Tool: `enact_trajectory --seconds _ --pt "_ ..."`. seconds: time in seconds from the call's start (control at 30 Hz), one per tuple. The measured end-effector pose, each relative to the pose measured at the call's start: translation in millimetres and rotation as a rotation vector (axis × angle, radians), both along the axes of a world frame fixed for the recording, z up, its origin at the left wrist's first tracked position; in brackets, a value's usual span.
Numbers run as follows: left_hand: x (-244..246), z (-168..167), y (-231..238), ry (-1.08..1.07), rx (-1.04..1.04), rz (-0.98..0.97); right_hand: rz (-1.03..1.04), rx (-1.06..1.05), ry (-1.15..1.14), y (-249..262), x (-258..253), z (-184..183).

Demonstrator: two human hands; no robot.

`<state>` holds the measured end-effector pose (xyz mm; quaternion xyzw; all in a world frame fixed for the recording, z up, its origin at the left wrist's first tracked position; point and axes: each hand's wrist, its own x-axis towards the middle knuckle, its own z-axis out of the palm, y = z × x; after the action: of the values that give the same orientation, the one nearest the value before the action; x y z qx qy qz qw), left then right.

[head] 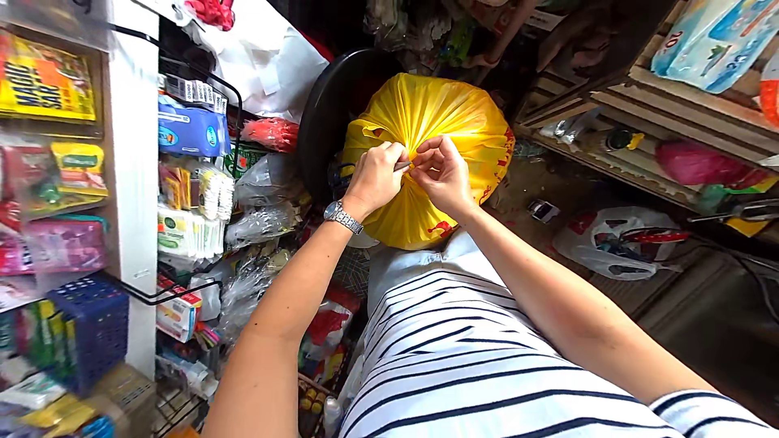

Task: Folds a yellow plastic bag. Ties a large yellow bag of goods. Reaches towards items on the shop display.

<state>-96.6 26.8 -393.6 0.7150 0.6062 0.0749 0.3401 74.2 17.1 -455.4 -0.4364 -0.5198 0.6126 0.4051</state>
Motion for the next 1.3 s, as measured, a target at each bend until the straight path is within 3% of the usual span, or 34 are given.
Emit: enact_trajectory --seconds 0.1,0.23,0.7,0.93,1.0,1.1,1.3 --pt "-4 -1 3 -0.139 -0.105 0.144 0.15 0.014 -0.089 13 9 4" --pt "-10 0 0 -0.337 -0.309 0.404 0.321 0.188 -0.156 27 13 3" --pt "-2 15 13 -0.09 -0.297 0.278 0.422 0.314 -0.11 51 7 0" --pt "-9 -6 7 -0.526 -0.545 0.583 0.457 0.141 -0.074 56 6 -5" --pt "-10 -7 4 -0.542 -0.454 0.553 0.445 0.114 -0.075 56 10 -4" --pt "-8 -1 -1 -0.34 -0.157 0.408 0.355 0.103 -0.065 47 12 0" --pt "-2 -2 -6 -0.006 0.141 0.177 0.253 -0.015 0.098 25 10 -6"
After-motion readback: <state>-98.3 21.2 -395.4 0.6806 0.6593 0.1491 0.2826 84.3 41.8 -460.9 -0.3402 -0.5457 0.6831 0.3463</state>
